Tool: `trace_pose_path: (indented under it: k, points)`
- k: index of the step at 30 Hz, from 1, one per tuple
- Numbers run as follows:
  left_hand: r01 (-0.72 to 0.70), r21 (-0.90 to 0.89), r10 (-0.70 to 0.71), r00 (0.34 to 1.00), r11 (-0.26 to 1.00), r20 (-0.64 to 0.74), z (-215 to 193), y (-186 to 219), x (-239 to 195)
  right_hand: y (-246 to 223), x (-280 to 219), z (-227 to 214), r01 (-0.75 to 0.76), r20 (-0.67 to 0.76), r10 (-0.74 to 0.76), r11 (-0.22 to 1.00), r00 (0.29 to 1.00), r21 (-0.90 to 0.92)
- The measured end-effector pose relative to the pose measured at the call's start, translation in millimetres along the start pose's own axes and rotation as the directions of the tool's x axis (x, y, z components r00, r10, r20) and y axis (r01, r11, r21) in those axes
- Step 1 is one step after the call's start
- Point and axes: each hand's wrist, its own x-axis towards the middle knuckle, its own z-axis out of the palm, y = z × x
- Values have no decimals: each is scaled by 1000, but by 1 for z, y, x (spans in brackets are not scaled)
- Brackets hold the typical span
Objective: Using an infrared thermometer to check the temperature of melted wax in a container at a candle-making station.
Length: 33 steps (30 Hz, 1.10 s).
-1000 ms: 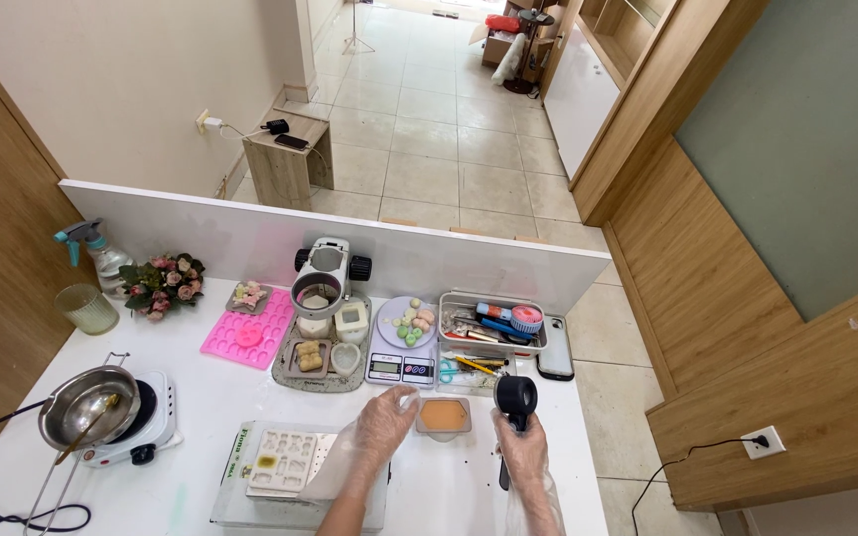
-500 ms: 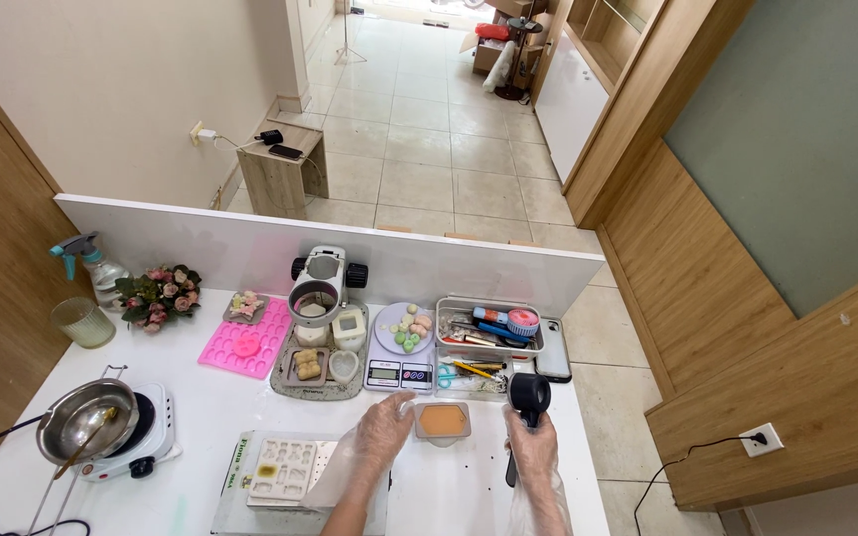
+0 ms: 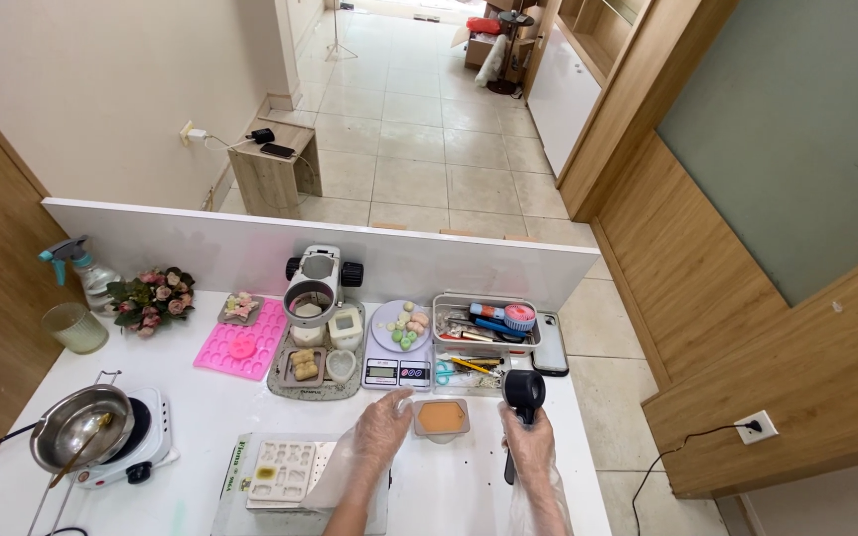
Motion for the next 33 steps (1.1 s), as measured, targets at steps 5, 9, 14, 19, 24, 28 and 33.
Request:
trace_pose_path:
  k: [5,9,14,19,24,28,33]
  points:
    - [17,1,-17,1000,1000,10,-2,2,-1,9,5,0,-5,19,5,1000,1000,9]
    - [2,-8,-2,1000,1000,2,-5,5,-2,6,2,-1,3,21,-4,999,1000,43]
    - [-6,10,6,1000,1000,4,-1,0,0,10,3,-3,-4,29,4,1000,1000,4]
    - [26,16,-26,999,1000,25,-2,2,-1,4,3,-5,9,15,-9,1000,1000,8]
    - [16,14,-16,1000,1000,-1,1,0,3,7,6,-3,-4,16,4,1000,1000,-6]
    - [28,19,-28,1000,999,1,3,-4,3,-5,-1,-1,13,23,-12,1000,1000,-13]
    - [34,4,-34,999,999,14,-5,6,-2,-11,-8,-1,-1,48,2,1000,999,-6]
